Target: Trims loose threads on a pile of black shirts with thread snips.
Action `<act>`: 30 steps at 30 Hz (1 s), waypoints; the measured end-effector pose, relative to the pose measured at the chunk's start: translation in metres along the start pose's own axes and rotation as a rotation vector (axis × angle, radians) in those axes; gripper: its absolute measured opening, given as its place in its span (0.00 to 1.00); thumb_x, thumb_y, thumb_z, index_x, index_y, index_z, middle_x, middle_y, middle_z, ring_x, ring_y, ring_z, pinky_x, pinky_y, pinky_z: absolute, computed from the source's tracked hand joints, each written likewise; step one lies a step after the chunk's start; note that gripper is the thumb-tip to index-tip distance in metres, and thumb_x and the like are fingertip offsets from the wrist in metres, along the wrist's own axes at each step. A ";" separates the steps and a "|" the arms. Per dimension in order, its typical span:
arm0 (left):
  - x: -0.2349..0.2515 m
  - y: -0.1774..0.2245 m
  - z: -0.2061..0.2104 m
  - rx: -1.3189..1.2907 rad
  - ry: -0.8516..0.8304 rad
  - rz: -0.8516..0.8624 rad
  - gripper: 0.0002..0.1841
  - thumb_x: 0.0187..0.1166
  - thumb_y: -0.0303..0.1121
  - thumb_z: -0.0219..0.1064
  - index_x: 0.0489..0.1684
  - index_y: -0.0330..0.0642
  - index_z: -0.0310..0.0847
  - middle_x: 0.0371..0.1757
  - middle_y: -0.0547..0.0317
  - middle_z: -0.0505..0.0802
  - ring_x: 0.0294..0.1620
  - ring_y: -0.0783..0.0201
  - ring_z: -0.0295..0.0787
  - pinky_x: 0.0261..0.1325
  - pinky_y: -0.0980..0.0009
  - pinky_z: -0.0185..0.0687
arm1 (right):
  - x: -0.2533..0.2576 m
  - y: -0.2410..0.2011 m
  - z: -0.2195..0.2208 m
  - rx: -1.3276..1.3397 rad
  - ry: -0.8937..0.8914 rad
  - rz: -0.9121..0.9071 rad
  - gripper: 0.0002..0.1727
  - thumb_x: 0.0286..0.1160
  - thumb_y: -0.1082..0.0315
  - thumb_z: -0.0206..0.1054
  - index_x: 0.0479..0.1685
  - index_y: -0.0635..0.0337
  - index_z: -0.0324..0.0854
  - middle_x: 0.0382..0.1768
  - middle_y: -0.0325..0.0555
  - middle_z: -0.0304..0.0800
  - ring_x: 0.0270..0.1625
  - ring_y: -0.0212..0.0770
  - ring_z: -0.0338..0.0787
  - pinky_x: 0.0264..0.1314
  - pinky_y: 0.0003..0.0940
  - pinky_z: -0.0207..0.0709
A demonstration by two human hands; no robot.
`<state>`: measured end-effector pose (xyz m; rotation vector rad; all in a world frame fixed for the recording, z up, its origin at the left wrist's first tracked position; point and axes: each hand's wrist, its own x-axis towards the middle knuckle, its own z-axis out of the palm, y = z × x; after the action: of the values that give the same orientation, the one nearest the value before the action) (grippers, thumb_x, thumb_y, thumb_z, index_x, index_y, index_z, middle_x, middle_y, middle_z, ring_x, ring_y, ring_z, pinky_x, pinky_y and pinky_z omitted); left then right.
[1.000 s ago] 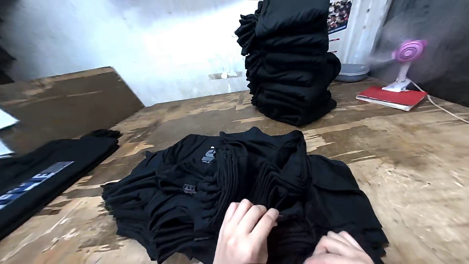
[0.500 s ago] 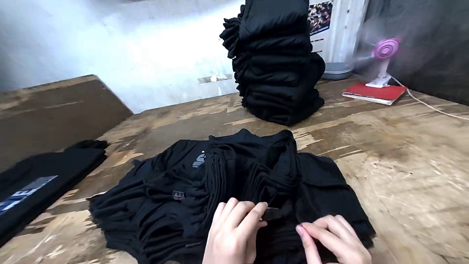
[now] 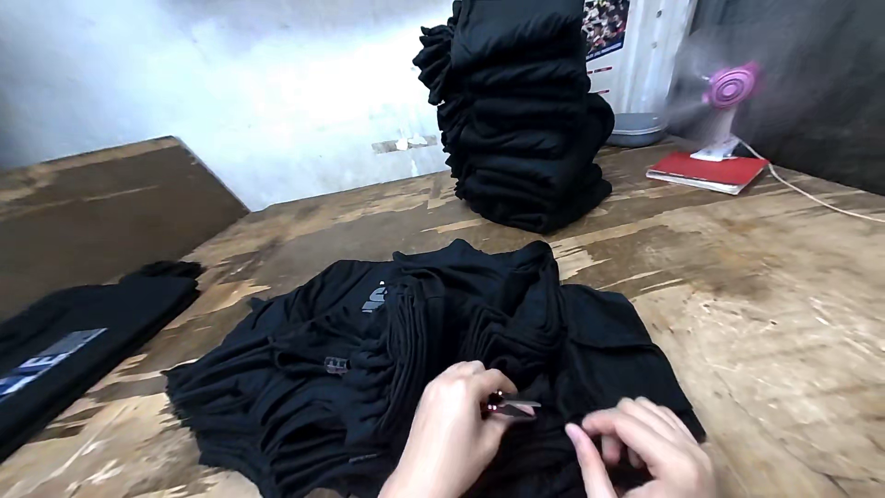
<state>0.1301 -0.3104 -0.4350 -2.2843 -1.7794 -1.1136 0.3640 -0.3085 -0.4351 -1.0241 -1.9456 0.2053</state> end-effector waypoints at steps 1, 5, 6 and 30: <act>0.006 -0.002 -0.002 -0.035 -0.023 -0.043 0.07 0.65 0.47 0.75 0.32 0.58 0.94 0.26 0.75 0.89 0.29 0.77 0.85 0.34 0.73 0.84 | 0.001 -0.002 0.003 -0.046 0.043 -0.032 0.09 0.69 0.57 0.73 0.30 0.49 0.93 0.23 0.34 0.86 0.30 0.36 0.83 0.38 0.38 0.75; 0.022 -0.005 -0.013 -0.262 -0.097 -0.253 0.11 0.74 0.49 0.74 0.30 0.55 0.92 0.28 0.76 0.89 0.25 0.81 0.78 0.30 0.80 0.74 | -0.005 -0.009 0.005 -0.072 -0.018 -0.054 0.16 0.75 0.56 0.70 0.23 0.53 0.92 0.15 0.37 0.86 0.21 0.37 0.82 0.34 0.40 0.73; 0.022 -0.006 -0.012 -0.282 -0.092 -0.258 0.11 0.75 0.49 0.73 0.30 0.55 0.92 0.28 0.77 0.89 0.25 0.82 0.78 0.29 0.80 0.74 | -0.004 -0.009 0.006 -0.097 -0.013 -0.053 0.16 0.75 0.54 0.71 0.24 0.52 0.92 0.16 0.36 0.87 0.22 0.37 0.82 0.34 0.39 0.74; -0.004 0.014 0.013 0.109 0.197 0.275 0.12 0.85 0.48 0.65 0.48 0.60 0.94 0.39 0.67 0.91 0.40 0.64 0.83 0.43 0.64 0.73 | -0.007 0.015 0.035 0.210 0.327 -0.136 0.04 0.64 0.63 0.72 0.30 0.51 0.89 0.36 0.35 0.88 0.47 0.29 0.85 0.52 0.22 0.79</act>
<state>0.1482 -0.3123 -0.4419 -2.1846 -1.3718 -1.1163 0.3471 -0.2953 -0.4681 -0.7344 -1.6494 0.1515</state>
